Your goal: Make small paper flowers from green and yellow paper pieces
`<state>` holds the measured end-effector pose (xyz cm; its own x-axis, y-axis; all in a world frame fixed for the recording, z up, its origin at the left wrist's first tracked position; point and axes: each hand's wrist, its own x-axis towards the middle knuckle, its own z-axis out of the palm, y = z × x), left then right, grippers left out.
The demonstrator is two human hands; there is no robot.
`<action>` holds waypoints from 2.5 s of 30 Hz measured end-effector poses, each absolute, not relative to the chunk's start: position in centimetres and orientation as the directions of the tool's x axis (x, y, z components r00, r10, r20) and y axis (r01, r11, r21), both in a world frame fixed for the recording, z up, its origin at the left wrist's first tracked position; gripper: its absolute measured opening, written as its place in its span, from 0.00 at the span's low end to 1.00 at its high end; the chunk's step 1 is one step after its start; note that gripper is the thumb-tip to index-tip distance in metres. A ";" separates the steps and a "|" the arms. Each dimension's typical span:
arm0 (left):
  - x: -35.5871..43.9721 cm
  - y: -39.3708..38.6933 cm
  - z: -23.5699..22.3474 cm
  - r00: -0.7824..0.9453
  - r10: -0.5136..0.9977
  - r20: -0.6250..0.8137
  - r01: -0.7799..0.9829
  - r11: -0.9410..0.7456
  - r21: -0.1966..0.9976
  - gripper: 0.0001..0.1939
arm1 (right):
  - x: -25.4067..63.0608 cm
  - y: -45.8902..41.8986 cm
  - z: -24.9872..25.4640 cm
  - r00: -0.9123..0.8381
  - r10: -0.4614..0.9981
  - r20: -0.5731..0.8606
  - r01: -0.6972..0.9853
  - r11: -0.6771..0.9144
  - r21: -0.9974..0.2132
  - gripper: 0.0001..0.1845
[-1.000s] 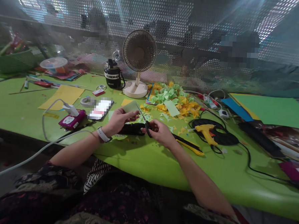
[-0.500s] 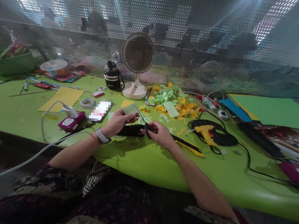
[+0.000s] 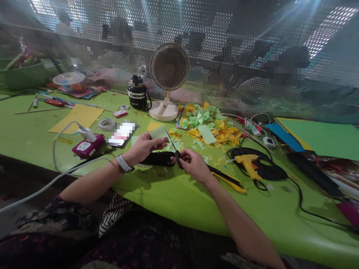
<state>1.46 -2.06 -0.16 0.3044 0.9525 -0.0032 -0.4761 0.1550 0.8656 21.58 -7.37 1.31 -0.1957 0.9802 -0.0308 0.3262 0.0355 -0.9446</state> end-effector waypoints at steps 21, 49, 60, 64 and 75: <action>1.3 -2.3 0.6 0.244 0.970 -0.016 -0.433 0.123 0.893 0.26 | 21.8 -7.2 1.1 -0.187 0.981 -0.040 0.369 0.033 -0.929 0.32; 1.5 -2.3 0.0 0.304 0.953 0.016 -0.443 0.127 0.887 0.23 | 21.7 -7.3 1.1 -0.184 0.979 -0.089 0.358 -0.018 -0.934 0.32; 1.7 -2.3 -0.3 0.304 0.952 0.029 -0.445 0.115 0.888 0.23 | 21.6 -7.5 1.3 -0.185 0.978 -0.095 0.364 -0.021 -0.931 0.32; 1.8 -2.5 -0.3 0.286 0.958 0.026 -0.427 0.103 0.898 0.23 | 21.6 -7.5 1.3 -0.175 0.980 -0.097 0.363 -0.028 -0.931 0.32; 1.7 -1.8 -0.8 0.258 0.964 0.066 -0.557 0.093 0.825 0.38 | 21.9 -7.2 0.5 -0.186 0.973 -0.133 0.369 -0.056 -0.928 0.31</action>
<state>1.69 -1.83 -0.84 0.2584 0.9638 0.0655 -0.5571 0.0932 0.8252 21.86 -7.17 0.50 -0.1864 0.9735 -0.1329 0.3691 -0.0560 -0.9277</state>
